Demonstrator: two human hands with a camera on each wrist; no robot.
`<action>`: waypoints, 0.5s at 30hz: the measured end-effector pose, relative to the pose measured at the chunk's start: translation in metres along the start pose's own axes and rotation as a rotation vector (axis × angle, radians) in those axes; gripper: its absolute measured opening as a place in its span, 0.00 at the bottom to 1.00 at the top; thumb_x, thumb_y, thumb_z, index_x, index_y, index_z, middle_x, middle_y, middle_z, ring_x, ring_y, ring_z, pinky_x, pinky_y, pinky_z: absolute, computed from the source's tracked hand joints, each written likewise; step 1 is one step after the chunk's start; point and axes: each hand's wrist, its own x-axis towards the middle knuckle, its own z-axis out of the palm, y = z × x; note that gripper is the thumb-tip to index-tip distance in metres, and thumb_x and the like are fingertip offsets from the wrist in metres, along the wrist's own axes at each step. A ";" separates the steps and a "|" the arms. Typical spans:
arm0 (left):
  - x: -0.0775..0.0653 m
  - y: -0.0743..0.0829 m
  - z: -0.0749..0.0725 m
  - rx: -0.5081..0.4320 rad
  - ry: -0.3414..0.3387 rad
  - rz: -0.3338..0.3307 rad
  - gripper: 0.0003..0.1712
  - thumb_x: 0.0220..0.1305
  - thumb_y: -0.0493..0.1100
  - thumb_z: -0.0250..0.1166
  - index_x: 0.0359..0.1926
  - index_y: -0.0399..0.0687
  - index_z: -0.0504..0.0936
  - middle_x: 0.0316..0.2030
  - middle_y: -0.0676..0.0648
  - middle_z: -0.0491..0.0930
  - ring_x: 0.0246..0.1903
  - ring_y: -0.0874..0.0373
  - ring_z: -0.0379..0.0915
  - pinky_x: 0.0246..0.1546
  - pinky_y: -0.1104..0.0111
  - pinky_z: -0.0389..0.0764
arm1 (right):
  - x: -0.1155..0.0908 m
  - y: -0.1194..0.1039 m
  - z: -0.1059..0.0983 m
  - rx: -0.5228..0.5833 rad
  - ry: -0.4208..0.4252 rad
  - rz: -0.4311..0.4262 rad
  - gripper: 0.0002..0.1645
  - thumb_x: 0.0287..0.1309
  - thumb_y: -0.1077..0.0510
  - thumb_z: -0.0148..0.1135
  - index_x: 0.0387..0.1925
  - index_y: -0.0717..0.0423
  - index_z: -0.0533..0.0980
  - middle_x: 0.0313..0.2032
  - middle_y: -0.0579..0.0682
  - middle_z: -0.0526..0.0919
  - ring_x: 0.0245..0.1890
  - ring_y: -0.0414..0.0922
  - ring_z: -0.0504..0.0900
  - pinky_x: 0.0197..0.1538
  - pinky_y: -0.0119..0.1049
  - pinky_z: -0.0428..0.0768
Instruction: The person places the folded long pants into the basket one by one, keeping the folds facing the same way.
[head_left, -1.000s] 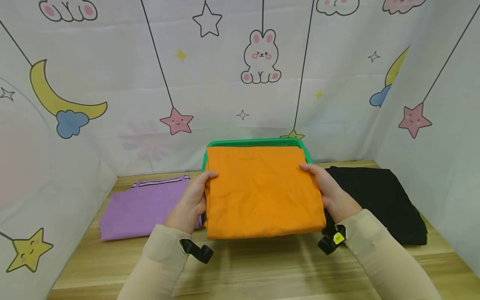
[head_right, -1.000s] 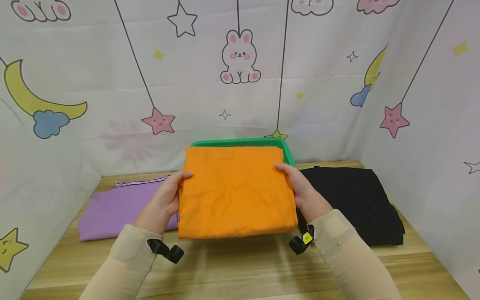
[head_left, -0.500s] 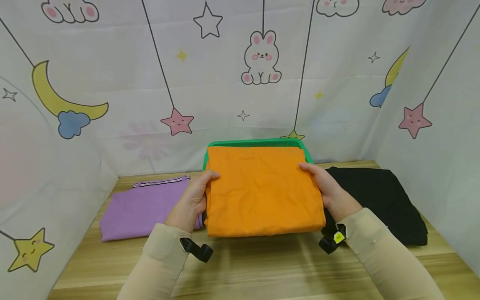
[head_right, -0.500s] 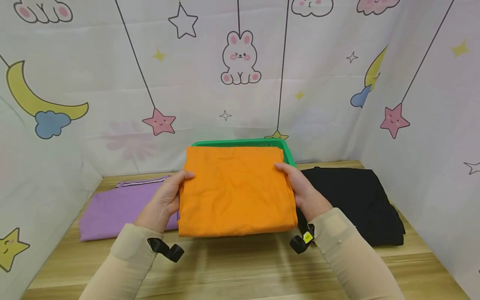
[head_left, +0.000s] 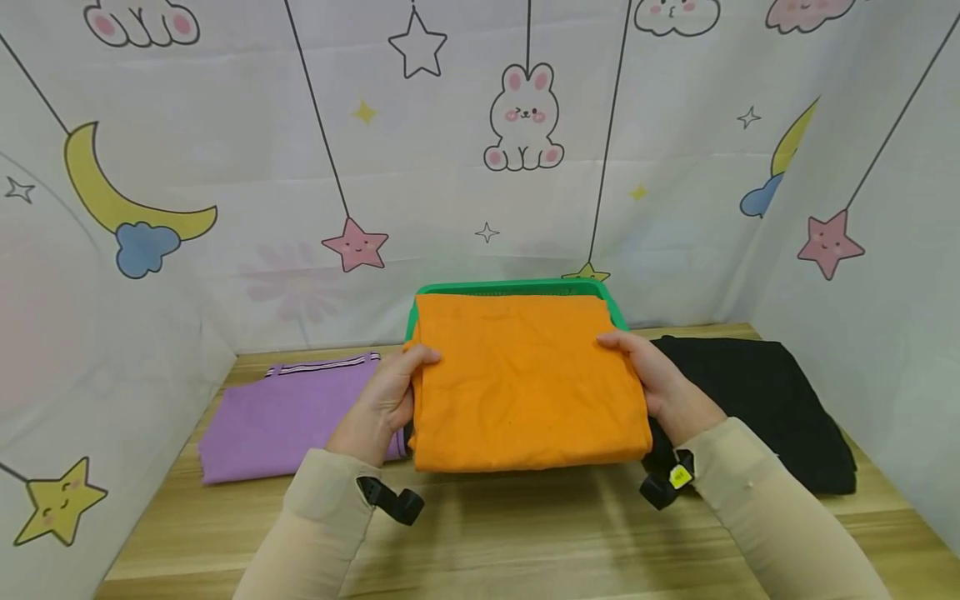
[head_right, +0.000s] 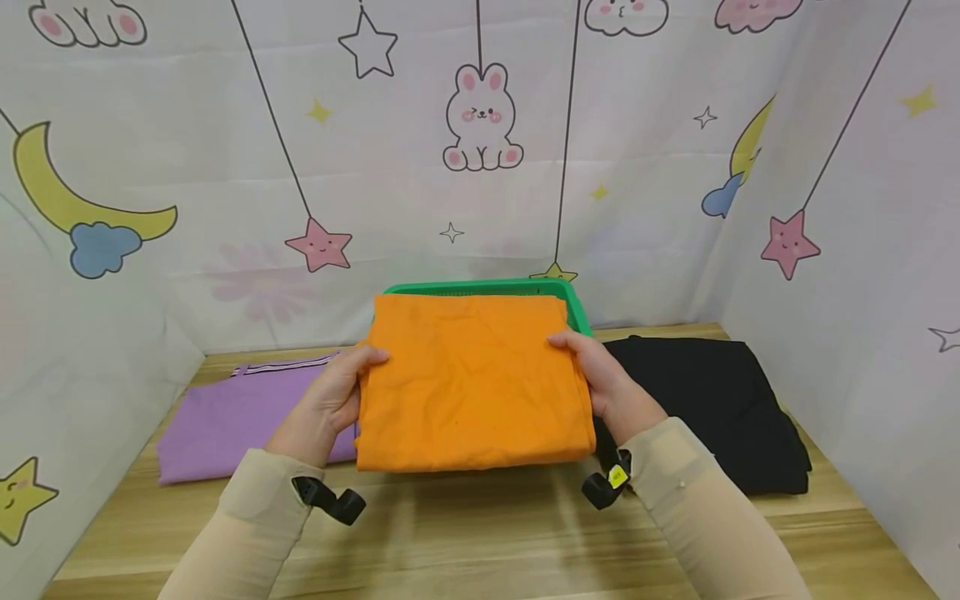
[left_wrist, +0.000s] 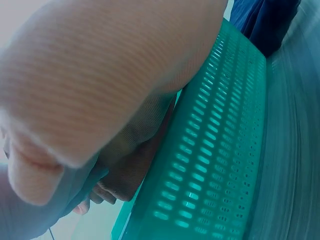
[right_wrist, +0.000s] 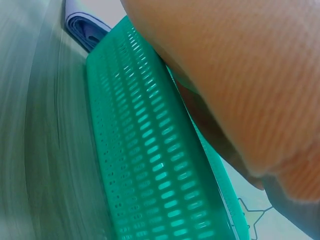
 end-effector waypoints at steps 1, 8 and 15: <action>0.000 0.000 0.000 0.003 -0.003 0.003 0.16 0.62 0.33 0.51 0.51 0.42 0.66 0.36 0.52 0.77 0.37 0.62 0.78 0.41 0.70 0.80 | 0.000 0.000 0.000 0.001 0.000 0.001 0.18 0.71 0.50 0.41 0.57 0.52 0.58 0.42 0.43 0.77 0.41 0.39 0.80 0.48 0.33 0.80; 0.001 0.000 -0.002 0.007 -0.013 0.008 0.17 0.62 0.33 0.51 0.52 0.42 0.65 0.37 0.52 0.77 0.37 0.62 0.77 0.41 0.70 0.80 | 0.001 0.001 -0.002 -0.014 0.006 -0.003 0.19 0.71 0.50 0.43 0.58 0.52 0.57 0.43 0.43 0.77 0.41 0.39 0.81 0.48 0.33 0.80; 0.003 0.000 -0.002 0.002 -0.026 0.012 0.16 0.63 0.33 0.50 0.52 0.42 0.65 0.37 0.52 0.77 0.36 0.62 0.78 0.41 0.70 0.80 | 0.002 -0.001 -0.002 -0.027 0.022 -0.002 0.19 0.71 0.50 0.44 0.57 0.52 0.58 0.42 0.43 0.78 0.40 0.39 0.81 0.47 0.33 0.80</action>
